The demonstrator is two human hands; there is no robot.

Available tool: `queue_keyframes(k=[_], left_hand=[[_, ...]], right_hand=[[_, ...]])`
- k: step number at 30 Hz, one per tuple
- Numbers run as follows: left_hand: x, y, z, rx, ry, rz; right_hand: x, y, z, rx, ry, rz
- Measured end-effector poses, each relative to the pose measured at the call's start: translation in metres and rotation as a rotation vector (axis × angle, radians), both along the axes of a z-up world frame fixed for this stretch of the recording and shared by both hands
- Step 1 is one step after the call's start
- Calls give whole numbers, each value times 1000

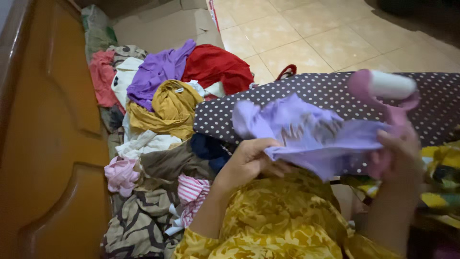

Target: The person uses a pink lint roller to clean several pieces of clothing. They roll the sticky surface over a yellow patterned garment, a purple t-shirt, and a mustard-colored shirt, moving each item aside after cleaning.

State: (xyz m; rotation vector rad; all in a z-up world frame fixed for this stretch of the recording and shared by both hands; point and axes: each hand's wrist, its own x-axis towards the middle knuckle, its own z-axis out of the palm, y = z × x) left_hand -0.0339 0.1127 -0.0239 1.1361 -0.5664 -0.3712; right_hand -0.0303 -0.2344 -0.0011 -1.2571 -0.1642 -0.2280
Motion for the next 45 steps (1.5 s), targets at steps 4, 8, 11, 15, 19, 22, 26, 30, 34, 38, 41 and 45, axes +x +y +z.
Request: queue_keyframes(k=[4,8,11,15,19,22,26,30,34,38,41,45], left_hand=[[17,-5,24,154,-328,175],[76,-19,57,314,-627,527],[101,-26,77,298,-891,663],[100,-28,76,306,-873,655],[65,-7,22,521,-743,423],[38,0,-27,645,-724,297],[20,8,-68,672,-575,214],[14,10,-74,679,-517,207],[13,13,-63,748,-433,128],[12,11,-59,764,-497,165],[13,8,-58,753,-521,181],[11,14,-53,798,-487,207]], right_hand=[[-11,10,23,-203,22,-164],[45,36,43,-293,-45,-376],[76,41,48,-182,-215,-560],[74,16,44,-254,-408,-593],[22,-30,23,-649,-244,-576],[-19,-72,18,-803,256,-303],[-46,-91,4,-989,373,-85],[-66,-75,4,-979,554,14],[-42,-26,10,-1178,664,223],[30,50,-16,-1073,534,155],[80,114,-43,-943,4,119],[94,135,-38,-979,-135,121]])
